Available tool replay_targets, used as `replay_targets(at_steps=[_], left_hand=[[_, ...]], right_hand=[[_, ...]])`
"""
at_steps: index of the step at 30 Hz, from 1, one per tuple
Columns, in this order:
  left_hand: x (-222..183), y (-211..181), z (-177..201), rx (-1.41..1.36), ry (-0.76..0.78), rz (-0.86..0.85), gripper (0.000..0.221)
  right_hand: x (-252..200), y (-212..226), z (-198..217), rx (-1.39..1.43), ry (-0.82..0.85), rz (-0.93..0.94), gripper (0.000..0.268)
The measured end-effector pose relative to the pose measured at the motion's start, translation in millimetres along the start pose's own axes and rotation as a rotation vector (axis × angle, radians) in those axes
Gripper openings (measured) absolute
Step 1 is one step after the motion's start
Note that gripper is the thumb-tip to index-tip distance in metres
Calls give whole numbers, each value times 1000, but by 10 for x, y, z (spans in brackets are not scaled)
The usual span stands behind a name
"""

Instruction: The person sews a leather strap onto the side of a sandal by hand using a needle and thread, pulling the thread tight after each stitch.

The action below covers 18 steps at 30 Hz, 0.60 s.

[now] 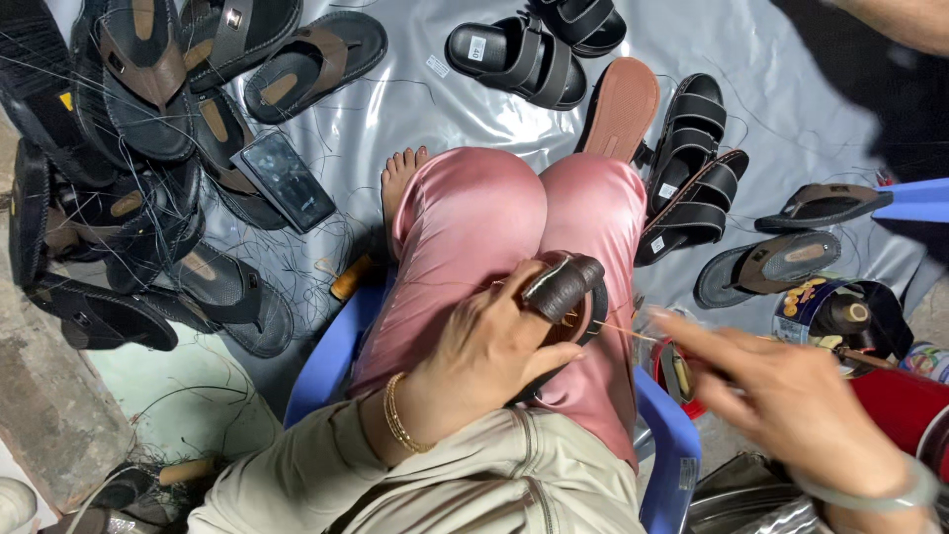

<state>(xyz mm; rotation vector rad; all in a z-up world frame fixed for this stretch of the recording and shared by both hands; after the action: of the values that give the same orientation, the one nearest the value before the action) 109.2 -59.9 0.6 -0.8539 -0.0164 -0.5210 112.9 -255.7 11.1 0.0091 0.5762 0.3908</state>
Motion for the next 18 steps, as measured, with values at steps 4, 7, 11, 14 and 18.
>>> replay_targets(at_steps=[4,7,11,14,18], left_hand=[[-66,-38,48,15,-121,-26,44],[-138,-73,213,-17,-227,-91,31],[-516,-67,543,-40,-431,14,28],[-923,273,497,182,-286,302,8],[-271,274,331,-164,-176,195,47]], right_hand=[[-289,-348,-28,187,7,-179,44],[-196,-35,-68,332,-8,-90,24],[-131,488,142,766,-81,154,21],[34,313,155,940,-198,-289,24],[300,414,-36,941,-240,-208,23]])
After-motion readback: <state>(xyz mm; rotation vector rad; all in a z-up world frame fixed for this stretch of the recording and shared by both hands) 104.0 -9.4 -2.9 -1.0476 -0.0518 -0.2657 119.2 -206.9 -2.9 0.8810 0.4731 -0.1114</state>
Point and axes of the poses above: each hand's wrist, its own x-axis towards the middle knuckle, its own z-axis out of the back of the hand, y = z × x, the point moved 8 cm from there along x, towards the middle knuckle, and after that the axes turned 10 degrees about -z, right-handed, at the moved point
